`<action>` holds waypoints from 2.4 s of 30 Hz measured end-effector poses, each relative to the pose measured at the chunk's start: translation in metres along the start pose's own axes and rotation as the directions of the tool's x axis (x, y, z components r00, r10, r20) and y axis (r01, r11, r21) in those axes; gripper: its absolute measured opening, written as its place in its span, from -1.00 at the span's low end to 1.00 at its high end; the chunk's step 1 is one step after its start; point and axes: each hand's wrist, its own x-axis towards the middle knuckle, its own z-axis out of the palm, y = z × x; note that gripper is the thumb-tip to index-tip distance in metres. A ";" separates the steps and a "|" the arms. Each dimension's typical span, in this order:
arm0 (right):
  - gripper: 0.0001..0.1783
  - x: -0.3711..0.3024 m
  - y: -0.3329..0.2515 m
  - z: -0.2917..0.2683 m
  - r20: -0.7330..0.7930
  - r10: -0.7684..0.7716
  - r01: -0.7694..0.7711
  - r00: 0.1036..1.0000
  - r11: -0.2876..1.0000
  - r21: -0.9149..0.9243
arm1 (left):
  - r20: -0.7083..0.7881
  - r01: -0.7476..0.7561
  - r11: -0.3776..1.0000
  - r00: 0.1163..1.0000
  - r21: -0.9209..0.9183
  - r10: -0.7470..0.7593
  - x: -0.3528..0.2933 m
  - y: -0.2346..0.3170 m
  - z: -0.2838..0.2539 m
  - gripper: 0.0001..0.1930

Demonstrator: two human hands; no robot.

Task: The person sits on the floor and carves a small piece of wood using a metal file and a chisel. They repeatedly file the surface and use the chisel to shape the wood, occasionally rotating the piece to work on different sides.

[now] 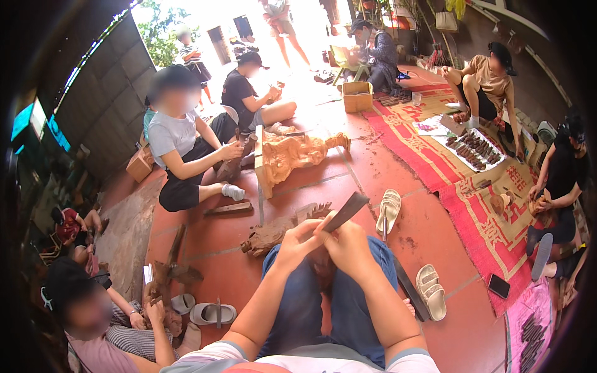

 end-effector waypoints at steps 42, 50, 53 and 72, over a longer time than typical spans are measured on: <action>-0.89 0.013 0.007 -0.002 -0.063 -0.008 0.005 0.998 0.999 -0.049 | -0.107 -0.006 1.000 0.994 0.022 0.009 0.012 -0.015 0.000 -0.86; -0.86 0.009 0.010 0.000 -0.056 0.039 -0.035 0.998 0.997 0.068 | -0.115 -0.069 0.996 0.991 -0.047 0.063 0.007 -0.018 -0.002 -0.89; -0.86 0.000 0.004 0.002 0.009 -0.023 0.024 1.000 0.999 -0.026 | 0.010 -0.024 0.982 1.000 -0.187 0.027 0.007 -0.005 -0.005 -0.84; -0.88 0.002 0.038 -0.024 -0.137 0.309 -0.181 0.941 0.803 0.568 | -0.099 0.000 0.857 0.993 -0.515 -0.059 -0.005 -0.021 -0.015 -0.49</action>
